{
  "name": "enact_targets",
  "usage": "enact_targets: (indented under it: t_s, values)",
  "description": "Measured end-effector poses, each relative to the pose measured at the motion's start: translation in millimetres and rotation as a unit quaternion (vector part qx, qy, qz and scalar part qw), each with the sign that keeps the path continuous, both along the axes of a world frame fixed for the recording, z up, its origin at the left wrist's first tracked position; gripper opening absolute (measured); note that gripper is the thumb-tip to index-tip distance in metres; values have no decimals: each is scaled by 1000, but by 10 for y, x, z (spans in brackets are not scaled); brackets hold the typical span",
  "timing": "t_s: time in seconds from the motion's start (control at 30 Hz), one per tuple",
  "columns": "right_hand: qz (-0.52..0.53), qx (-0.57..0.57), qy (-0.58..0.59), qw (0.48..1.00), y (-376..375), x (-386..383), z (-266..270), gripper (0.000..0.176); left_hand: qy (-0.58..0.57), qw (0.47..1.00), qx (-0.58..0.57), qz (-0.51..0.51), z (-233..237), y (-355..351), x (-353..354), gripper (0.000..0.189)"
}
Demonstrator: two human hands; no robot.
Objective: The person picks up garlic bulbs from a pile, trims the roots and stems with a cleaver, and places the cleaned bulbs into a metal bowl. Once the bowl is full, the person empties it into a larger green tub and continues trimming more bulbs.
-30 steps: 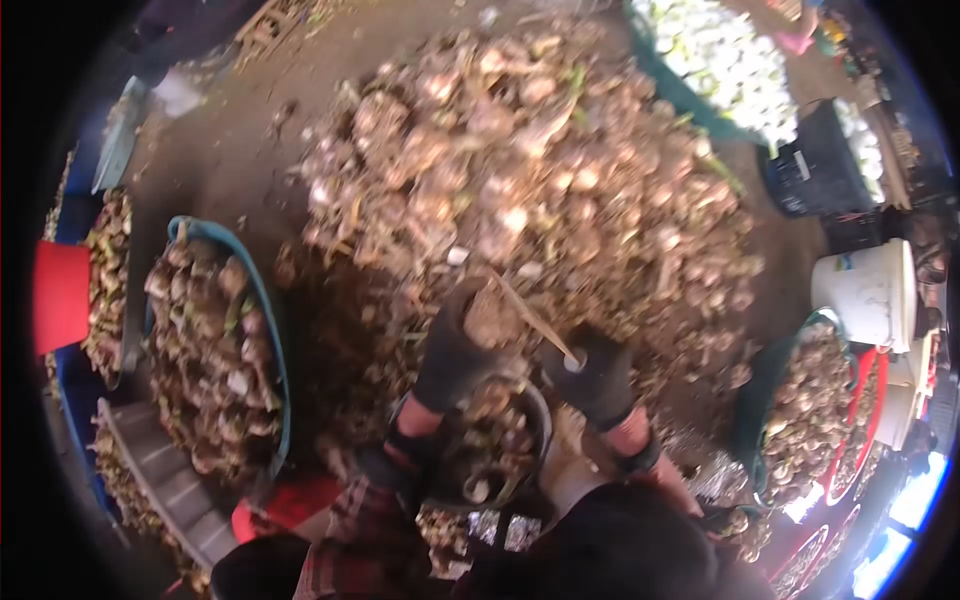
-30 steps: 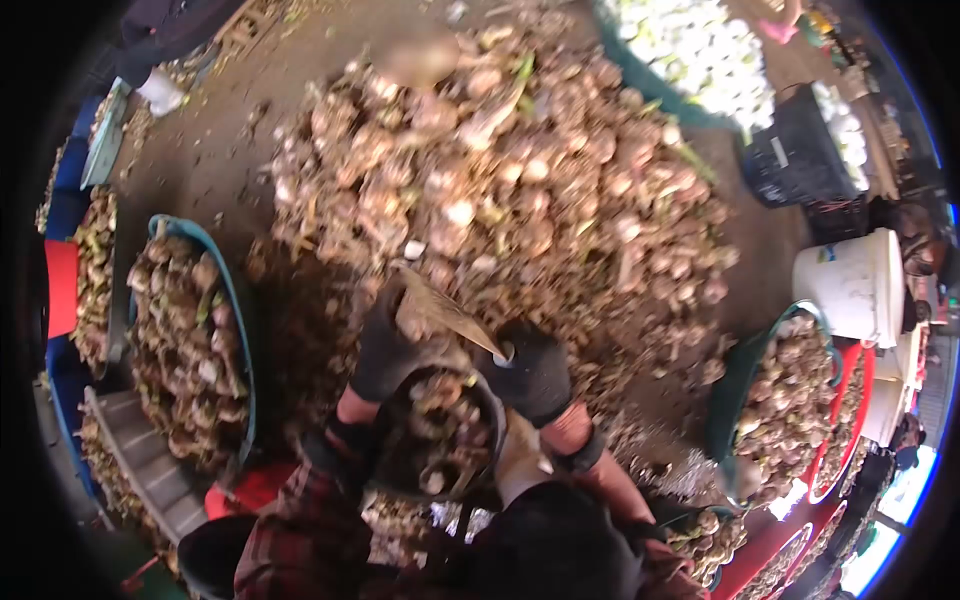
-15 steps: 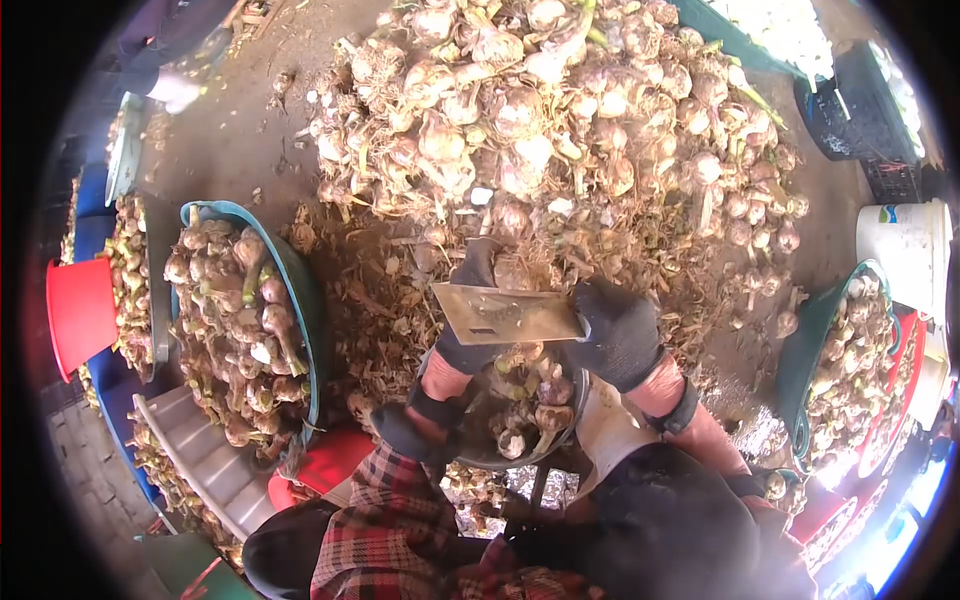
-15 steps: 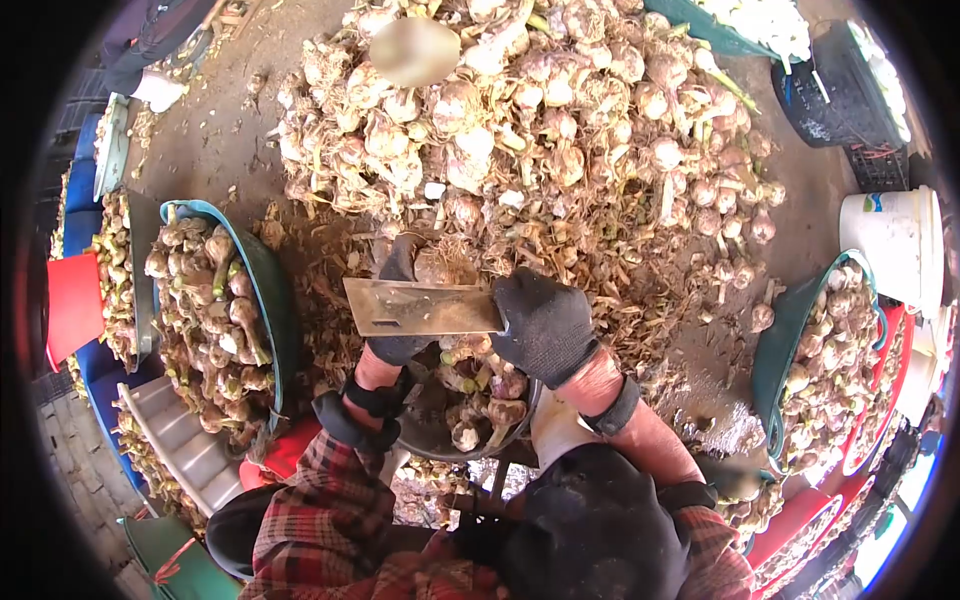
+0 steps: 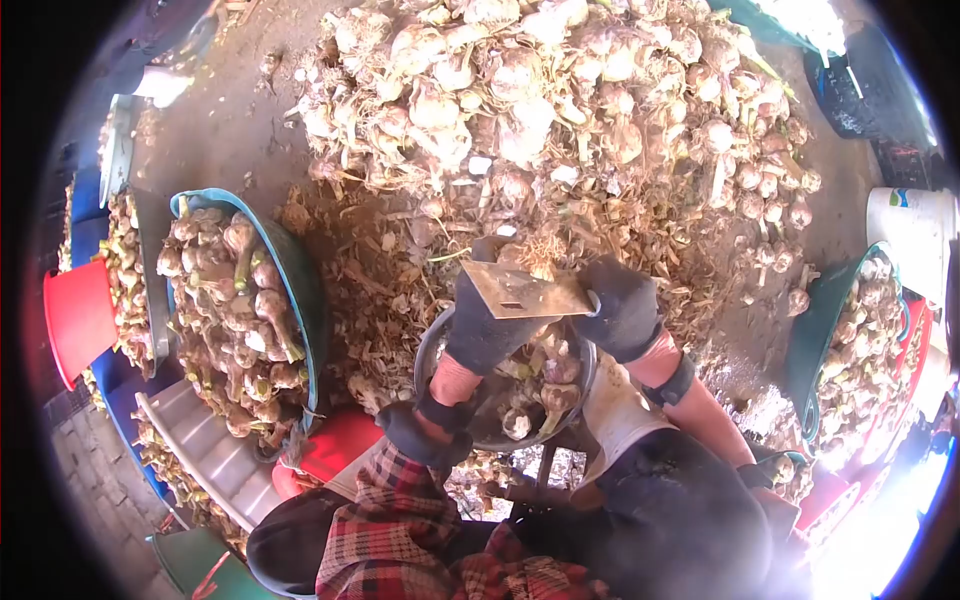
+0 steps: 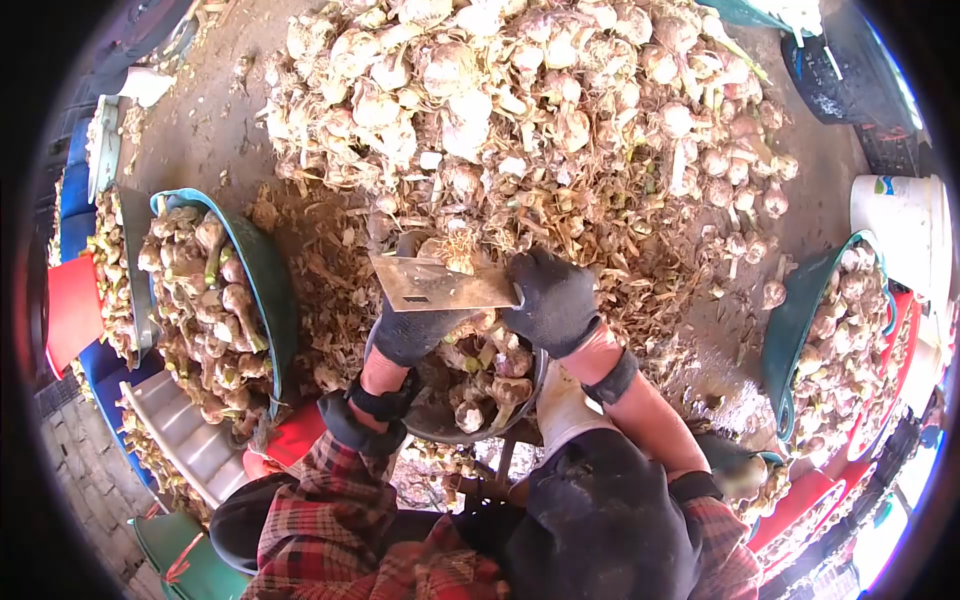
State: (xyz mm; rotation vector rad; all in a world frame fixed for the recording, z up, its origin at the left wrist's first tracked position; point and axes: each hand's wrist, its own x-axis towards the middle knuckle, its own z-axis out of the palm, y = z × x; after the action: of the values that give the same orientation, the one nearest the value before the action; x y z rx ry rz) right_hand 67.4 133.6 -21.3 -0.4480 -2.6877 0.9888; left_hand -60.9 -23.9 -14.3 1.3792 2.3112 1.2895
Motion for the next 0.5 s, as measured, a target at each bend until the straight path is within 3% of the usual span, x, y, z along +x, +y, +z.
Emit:
enact_targets:
  t_s: [0.03, 0.07, 0.1, 0.13, 0.17, 0.23, 0.3, 0.37, 0.4, 0.43, 0.47, 0.5]
  values:
    - [16, -3, 22, 1000, 11, -5, -35, 27, 129, 988, -23, -79, -18, -35, 3, 76]
    - [31, -6, 46, 998, 43, -26, -83, 26, 127, 988, -24, -80, 95, -11, 50, 76]
    - [32, -6, 46, 998, 201, -1, -286, 26, -46, 999, -22, -17, 235, 8, 128, 71]
    - [-32, 17, -115, 993, 409, 105, -601, 24, -217, 975, -23, 45, 418, 38, 176, 67]
    - [-95, 32, -277, 955, 429, 225, -781, 22, -227, 974, -2, 14, 593, 26, 190, 62]
    - [-170, 58, -190, 965, 375, 340, -571, 17, -274, 959, -45, 51, 552, 19, 124, 64]
    - [-106, -5, -117, 987, 235, 281, -195, 15, -292, 954, -55, 34, 480, 53, 35, 63]
    - [-45, 4, -2, 999, 55, 166, -37, 16, -312, 947, -64, 35, 325, 29, -37, 63]
    - [-25, -3, 20, 999, -10, 143, 36, 17, -140, 988, -46, -46, 216, -7, -53, 62]
    - [-8, -3, 50, 999, -1, 90, 81, 19, 45, 991, -17, -128, 197, 71, -108, 61]
    - [-22, -8, 57, 998, 25, 62, 93, 17, -6, 992, -38, -119, 208, 134, -122, 58]
    - [-22, -3, 60, 998, 61, 75, 50, 17, -389, 920, 10, 41, 284, 118, 48, 58]
